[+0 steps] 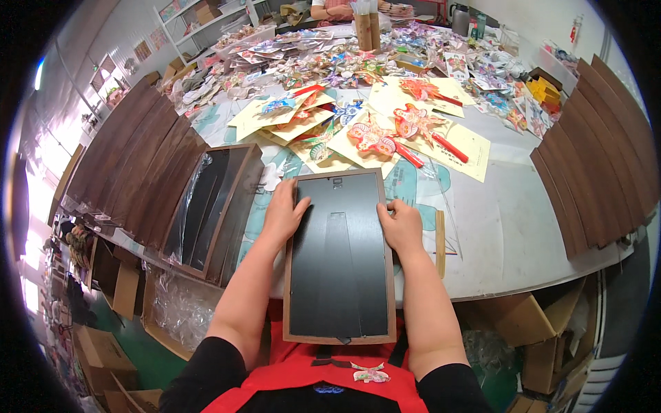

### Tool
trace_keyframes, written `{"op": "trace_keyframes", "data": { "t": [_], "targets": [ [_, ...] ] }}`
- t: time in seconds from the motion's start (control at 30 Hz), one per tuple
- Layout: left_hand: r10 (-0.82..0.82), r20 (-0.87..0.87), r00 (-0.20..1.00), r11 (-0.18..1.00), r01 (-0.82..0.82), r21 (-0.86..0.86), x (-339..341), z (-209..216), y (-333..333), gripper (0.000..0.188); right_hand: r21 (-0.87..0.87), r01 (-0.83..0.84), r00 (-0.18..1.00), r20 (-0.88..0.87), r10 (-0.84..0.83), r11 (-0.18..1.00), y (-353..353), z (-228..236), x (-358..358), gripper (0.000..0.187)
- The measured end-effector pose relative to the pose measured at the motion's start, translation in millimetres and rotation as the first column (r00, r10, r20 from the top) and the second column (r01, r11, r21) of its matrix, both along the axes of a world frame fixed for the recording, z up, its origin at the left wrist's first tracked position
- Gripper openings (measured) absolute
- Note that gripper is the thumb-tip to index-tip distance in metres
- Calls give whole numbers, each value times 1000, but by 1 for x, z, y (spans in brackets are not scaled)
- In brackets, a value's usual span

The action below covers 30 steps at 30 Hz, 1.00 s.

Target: The person assembles decorative picture frames by hand. They place a backing board into a wooden frame, insert a decorative paper insert, and use a small wooden stick to press the backing into place. The person then flips the frame to inspect the front and places it on a stack of finished units.

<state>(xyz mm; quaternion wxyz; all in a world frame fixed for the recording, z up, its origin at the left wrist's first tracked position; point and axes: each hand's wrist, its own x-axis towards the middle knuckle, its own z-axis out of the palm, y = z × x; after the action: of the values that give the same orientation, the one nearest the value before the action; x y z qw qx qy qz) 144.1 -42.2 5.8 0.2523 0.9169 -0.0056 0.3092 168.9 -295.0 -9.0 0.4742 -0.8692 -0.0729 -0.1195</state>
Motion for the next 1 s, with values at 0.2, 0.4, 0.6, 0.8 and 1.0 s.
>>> {"op": "trace_keyframes", "data": {
  "t": [0.2, 0.4, 0.6, 0.8, 1.0],
  "targets": [
    [-122, -341, 932, 989, 144, 38, 65, 14, -13, 28, 133, 9, 1000, -23, -6, 991, -2, -9, 4, 32],
    [-17, -398, 917, 998, 42, 55, 73, 14, -17, 21, 127, 29, 999, -24, -26, 992, -3, -13, 5, 32],
    [-121, 23, 992, 973, 123, -195, 65, -8, 17, 30, 151, 12, 1000, -28, -8, 988, -1, -12, 4, 31],
    [-6, -312, 950, 919, -118, -376, -21, 1, 25, 41, 132, 42, 999, -15, -40, 990, -2, -14, 5, 32],
    [72, -264, 962, 944, -151, -293, -26, 1, 12, 32, 143, 42, 999, -24, -39, 989, -2, -13, 4, 32]
  ]
}}
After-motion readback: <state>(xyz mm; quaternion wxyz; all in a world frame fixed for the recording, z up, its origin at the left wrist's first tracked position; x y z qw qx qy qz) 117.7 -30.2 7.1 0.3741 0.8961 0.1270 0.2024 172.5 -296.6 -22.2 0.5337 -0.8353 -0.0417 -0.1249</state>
